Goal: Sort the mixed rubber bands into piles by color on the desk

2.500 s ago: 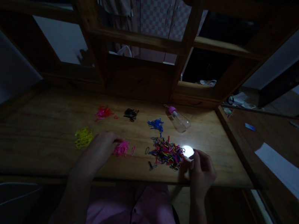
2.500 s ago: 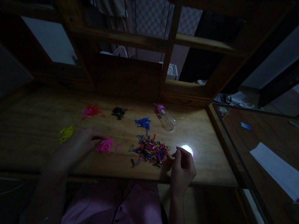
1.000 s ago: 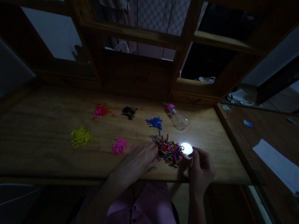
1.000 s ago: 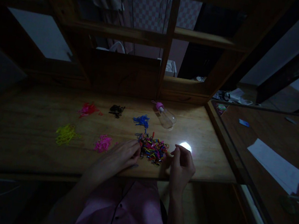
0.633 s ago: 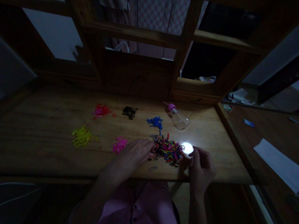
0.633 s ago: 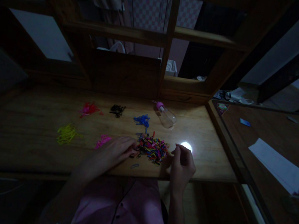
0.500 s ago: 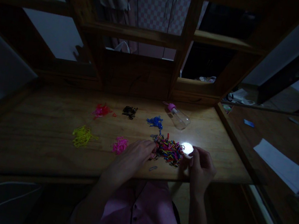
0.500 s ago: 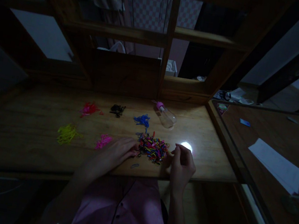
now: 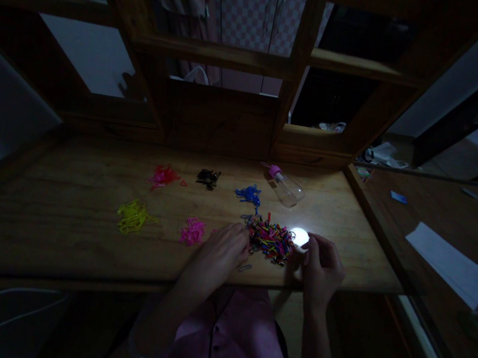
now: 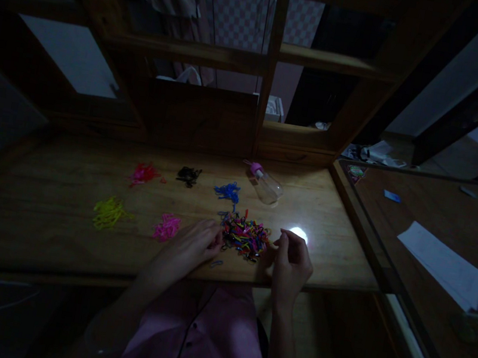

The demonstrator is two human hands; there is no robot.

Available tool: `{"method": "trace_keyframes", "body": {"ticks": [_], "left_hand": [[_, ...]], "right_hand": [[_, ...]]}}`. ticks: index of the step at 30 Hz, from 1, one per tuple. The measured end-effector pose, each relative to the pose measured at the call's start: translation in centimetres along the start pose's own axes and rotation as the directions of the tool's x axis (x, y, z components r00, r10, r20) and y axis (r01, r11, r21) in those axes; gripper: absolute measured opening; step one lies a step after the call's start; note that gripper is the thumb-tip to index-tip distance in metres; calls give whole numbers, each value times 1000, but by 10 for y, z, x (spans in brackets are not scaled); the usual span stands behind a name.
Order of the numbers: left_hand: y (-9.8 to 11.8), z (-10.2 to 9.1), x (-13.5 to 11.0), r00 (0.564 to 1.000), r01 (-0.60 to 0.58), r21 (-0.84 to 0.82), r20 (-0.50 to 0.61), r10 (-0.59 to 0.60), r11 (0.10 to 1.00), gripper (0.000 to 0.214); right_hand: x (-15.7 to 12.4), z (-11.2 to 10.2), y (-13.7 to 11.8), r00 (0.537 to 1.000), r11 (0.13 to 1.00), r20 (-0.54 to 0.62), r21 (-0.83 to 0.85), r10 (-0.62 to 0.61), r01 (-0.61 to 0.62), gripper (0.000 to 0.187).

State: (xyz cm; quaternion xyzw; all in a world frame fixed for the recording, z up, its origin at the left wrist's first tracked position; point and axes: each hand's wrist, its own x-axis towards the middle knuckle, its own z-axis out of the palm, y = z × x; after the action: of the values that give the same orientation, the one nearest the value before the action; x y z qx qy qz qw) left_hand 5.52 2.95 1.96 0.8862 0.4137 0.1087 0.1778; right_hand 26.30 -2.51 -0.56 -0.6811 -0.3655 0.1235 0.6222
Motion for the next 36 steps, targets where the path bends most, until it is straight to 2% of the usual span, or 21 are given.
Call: {"method": "trace_keyframes", "body": {"ticks": [5,13,17,20,23,26,30,33,36], "left_hand": [[-1,-7,4,1000,-12,26,2,12,1000,7],[-8,-31,0,999,-48,-66,-18,47,997,7],[-14,-44,-5,1000,-1,-86,-13,0,996,5],[-27,-62,-16,995,97,-71,-25,-99,993,3],[-49,-76,-31,976,213,-10,-47,-213,977,5],[-75,-76,-41,954,298,25,-42,-296,954,7],[-95,-68,-45,948,316,-3,-24,-316,949,12],[-86,-73,-42,950,307,-18,-58,-307,952,13],[-62,-79,-35,952,261,-30,-158,-262,965,11]], "right_hand": [[0,0,0,1000,1000,-4,4,-7,7,21],[0,0,2,1000,1000,-3,16,9,-9,21],[0,0,1,1000,1000,-8,15,4,-4,20],[0,-1,0,1000,1000,2,25,11,-12,20],[-1,-1,0,1000,1000,3,16,15,-15,20],[-1,-1,0,1000,1000,-6,7,7,-7,20],[0,0,0,1000,1000,-14,-11,5,-5,19],[0,0,-1,1000,1000,-15,-13,5,-5,19],[0,-1,-1,1000,1000,-2,-7,-1,1,19]]}}
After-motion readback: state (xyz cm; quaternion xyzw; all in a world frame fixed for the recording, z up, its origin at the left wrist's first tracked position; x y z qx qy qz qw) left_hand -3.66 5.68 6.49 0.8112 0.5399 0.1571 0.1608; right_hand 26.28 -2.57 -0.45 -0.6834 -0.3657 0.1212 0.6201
